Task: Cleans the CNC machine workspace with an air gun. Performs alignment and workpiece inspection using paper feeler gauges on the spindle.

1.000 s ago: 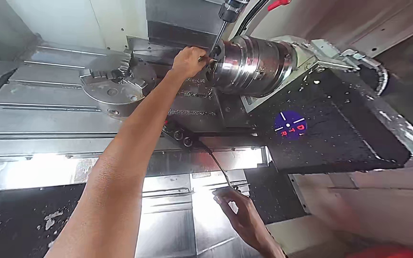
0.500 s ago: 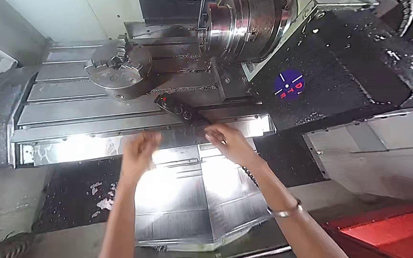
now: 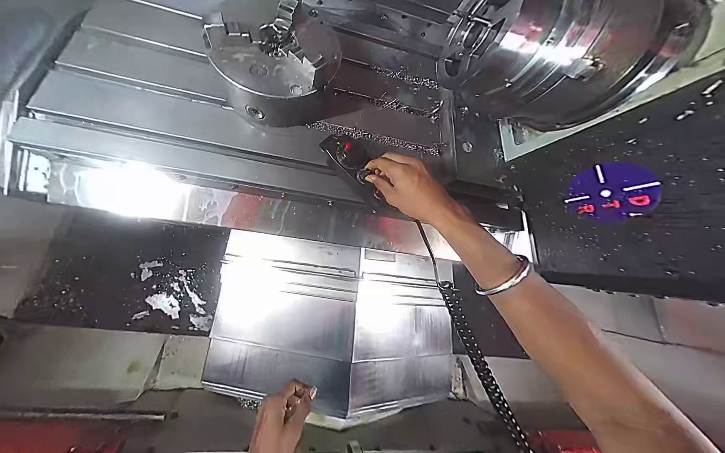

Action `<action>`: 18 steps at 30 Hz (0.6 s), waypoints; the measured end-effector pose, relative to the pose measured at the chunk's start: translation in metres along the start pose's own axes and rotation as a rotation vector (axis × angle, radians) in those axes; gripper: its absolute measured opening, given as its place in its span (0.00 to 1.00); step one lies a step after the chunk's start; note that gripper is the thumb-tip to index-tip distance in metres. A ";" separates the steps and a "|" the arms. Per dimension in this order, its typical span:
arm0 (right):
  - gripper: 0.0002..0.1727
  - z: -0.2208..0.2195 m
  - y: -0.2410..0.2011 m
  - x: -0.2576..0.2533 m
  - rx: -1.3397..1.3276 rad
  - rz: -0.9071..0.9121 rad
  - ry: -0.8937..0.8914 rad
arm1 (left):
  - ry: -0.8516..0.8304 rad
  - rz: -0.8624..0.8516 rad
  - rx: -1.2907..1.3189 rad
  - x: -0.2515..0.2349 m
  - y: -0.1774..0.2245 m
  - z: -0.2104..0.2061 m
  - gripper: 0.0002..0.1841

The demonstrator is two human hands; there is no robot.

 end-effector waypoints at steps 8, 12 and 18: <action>0.10 0.020 0.002 -0.005 0.119 0.374 -0.129 | 0.100 -0.078 0.041 -0.029 0.002 0.023 0.16; 0.14 0.015 0.012 -0.006 0.042 0.348 -0.106 | 0.107 -0.068 -0.005 -0.020 -0.005 0.032 0.17; 0.27 0.006 0.020 0.027 0.152 -0.008 -0.237 | 0.107 0.010 -0.105 -0.005 -0.020 0.053 0.19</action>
Point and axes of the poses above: each hand's wrist, its own x-axis away from the middle knuckle, its own z-axis out of the back of the hand, y = z × x, the point moved 4 cm from there along -x, towards the middle knuckle, and after that the axes turned 7 degrees about z, right-handed, at the moved point
